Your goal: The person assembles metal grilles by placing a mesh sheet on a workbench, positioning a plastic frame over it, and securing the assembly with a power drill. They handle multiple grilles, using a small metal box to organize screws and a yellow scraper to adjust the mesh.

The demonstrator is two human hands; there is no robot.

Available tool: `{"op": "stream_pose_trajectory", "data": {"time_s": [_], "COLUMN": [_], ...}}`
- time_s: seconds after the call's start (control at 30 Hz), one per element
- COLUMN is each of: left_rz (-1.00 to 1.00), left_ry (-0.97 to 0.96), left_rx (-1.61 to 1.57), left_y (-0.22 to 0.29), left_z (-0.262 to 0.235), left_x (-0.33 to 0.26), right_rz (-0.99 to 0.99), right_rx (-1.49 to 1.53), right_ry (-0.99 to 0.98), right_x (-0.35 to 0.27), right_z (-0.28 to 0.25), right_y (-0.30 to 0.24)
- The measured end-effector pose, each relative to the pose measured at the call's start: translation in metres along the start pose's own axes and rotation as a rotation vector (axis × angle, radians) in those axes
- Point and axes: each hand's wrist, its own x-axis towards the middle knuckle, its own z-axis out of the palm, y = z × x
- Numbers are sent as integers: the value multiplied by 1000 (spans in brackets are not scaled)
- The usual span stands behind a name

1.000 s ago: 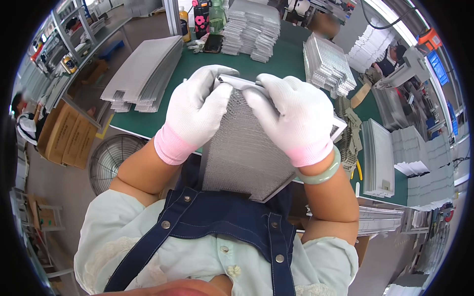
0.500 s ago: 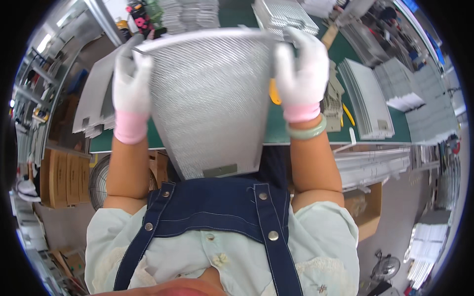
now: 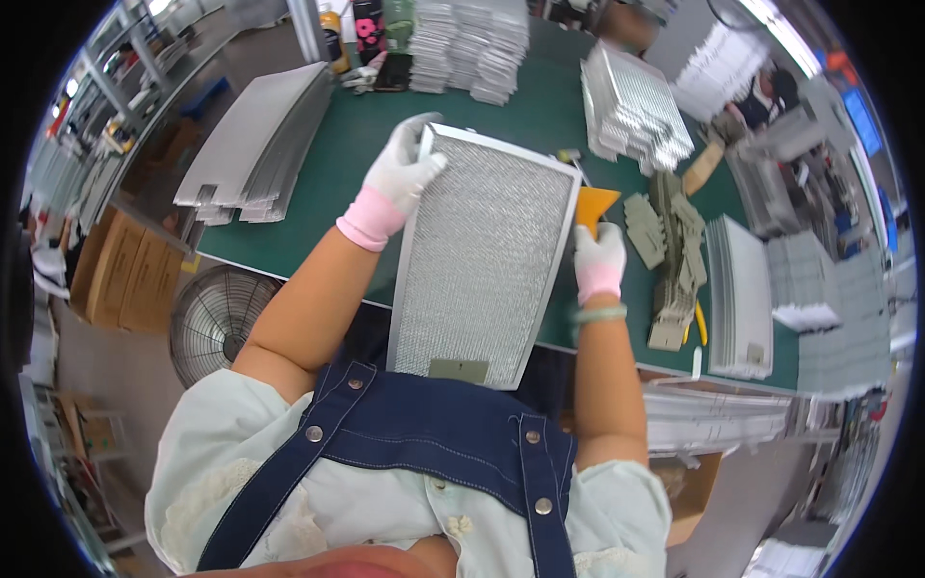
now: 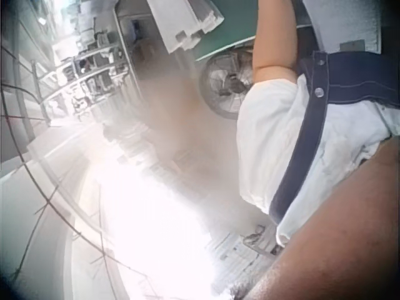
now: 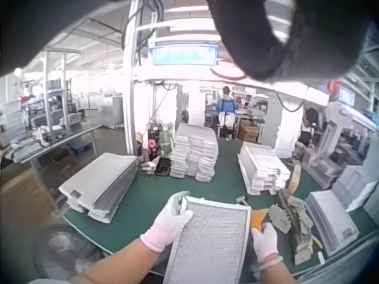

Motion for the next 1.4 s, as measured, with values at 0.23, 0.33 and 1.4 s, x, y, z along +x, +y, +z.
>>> {"op": "stream_pose_trajectory", "data": {"time_s": [0.23, 0.33, 1.4], "left_rz": [-16, 24, 66], "left_ry": [-69, -70, -66], "left_rx": [-46, -10, 130], "left_y": [46, 52, 92], "left_z": [14, 16, 25], "left_x": [-13, -16, -43], "right_rz": [-773, -800, -750], "right_rx": [-84, -147, -185], "right_ry": [-74, -40, -190], "right_x": [-56, -59, -53], "right_z": [-28, -23, -88], "right_y": [-176, -189, -273]}}
